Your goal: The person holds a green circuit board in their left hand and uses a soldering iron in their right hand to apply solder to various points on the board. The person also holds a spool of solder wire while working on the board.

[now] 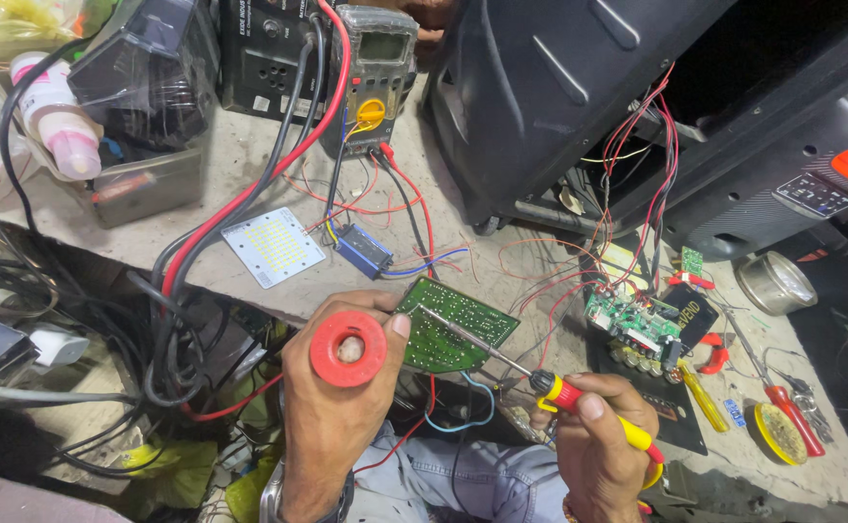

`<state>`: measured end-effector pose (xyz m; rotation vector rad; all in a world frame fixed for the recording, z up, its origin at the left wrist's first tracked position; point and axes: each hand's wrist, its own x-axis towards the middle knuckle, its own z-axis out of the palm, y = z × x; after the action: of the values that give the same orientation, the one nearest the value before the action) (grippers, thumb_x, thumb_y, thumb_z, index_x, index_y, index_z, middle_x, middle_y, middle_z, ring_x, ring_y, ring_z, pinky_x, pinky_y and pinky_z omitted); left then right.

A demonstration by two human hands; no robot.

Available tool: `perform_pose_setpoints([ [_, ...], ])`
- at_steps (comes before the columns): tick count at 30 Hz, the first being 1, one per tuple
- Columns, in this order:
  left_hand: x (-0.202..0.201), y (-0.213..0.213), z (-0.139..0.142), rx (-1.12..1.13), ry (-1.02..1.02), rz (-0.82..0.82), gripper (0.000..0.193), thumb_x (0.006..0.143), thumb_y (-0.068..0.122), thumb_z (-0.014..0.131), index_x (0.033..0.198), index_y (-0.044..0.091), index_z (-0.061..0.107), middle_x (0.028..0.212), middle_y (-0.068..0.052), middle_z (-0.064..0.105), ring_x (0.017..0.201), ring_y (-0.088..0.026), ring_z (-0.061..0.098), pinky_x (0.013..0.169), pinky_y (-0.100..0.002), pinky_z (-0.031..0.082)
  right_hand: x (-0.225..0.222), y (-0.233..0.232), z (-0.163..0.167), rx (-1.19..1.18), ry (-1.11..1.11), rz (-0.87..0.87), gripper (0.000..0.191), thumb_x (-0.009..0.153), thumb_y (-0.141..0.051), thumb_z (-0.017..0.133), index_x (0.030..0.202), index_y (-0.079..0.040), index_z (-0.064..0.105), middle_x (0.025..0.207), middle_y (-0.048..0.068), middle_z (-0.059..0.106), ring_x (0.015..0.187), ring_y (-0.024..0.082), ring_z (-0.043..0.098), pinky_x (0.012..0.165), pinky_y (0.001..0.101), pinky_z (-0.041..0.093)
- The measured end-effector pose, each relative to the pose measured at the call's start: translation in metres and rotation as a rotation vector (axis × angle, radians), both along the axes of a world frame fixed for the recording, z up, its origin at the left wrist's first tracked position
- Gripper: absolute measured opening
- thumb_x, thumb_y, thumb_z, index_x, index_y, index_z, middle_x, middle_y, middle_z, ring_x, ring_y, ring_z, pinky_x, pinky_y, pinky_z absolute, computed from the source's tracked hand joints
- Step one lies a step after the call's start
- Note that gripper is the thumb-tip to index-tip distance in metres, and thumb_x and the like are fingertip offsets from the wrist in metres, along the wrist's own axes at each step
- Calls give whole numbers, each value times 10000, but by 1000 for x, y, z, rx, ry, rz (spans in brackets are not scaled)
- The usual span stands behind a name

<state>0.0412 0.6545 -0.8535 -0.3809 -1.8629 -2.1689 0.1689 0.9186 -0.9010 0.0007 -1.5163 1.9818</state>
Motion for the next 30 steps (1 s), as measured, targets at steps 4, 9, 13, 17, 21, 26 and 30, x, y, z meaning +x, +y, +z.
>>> perform_pose_setpoints([
  [4, 0, -1, 0, -14, 38, 9, 169, 881, 129, 776, 966, 0, 706, 897, -61, 755, 744, -138, 687, 706, -284, 554, 0, 0, -1, 5, -2, -3, 251, 959, -90, 682, 1131, 93, 674, 991, 274, 725, 824, 363, 722, 708, 493, 589],
  [9, -1, -2, -1, -10, 82, -7, 161, 893, 123, 767, 971, -1, 698, 931, -61, 760, 774, -138, 704, 724, -283, 560, 0, 1, -4, -16, -21, -21, 259, 961, -108, 681, 1134, 84, 673, 983, 270, 726, 816, 357, 722, 693, 491, 592],
  [13, -2, -1, -3, -11, 51, -5, 166, 883, 127, 775, 968, 1, 706, 920, -62, 763, 762, -139, 702, 717, -281, 560, -1, 1, -7, -14, -3, -19, 269, 977, -121, 685, 1135, 96, 675, 981, 268, 723, 806, 357, 719, 692, 489, 598],
  [17, -3, -1, -5, -4, 44, -7, 165, 877, 130, 777, 955, 2, 708, 931, -62, 771, 756, -135, 714, 709, -276, 566, -1, 2, -9, -23, 5, -23, 282, 980, -140, 693, 1132, 96, 673, 989, 261, 721, 817, 355, 720, 681, 486, 600],
  [21, -4, -1, -7, -5, 40, -11, 168, 875, 137, 782, 943, 3, 708, 934, -65, 779, 746, -132, 724, 698, -275, 571, -2, 4, -12, -24, 11, 3, 290, 988, -155, 698, 1133, 96, 676, 983, 274, 723, 800, 360, 718, 690, 483, 596],
  [26, -4, -2, -8, 16, 76, -22, 163, 884, 137, 780, 928, 0, 702, 958, -74, 782, 768, -140, 732, 709, -279, 575, -3, 6, -17, -65, -17, 4, 282, 981, -157, 688, 1131, 82, 674, 982, 262, 717, 808, 355, 716, 670, 479, 593],
  [30, -4, -2, -8, 16, 74, -23, 160, 881, 135, 781, 921, 2, 702, 968, -76, 782, 776, -143, 733, 713, -279, 576, -2, 8, -18, -18, -39, 1, 275, 973, -134, 681, 1141, 83, 674, 961, 277, 719, 777, 362, 712, 685, 482, 594],
])
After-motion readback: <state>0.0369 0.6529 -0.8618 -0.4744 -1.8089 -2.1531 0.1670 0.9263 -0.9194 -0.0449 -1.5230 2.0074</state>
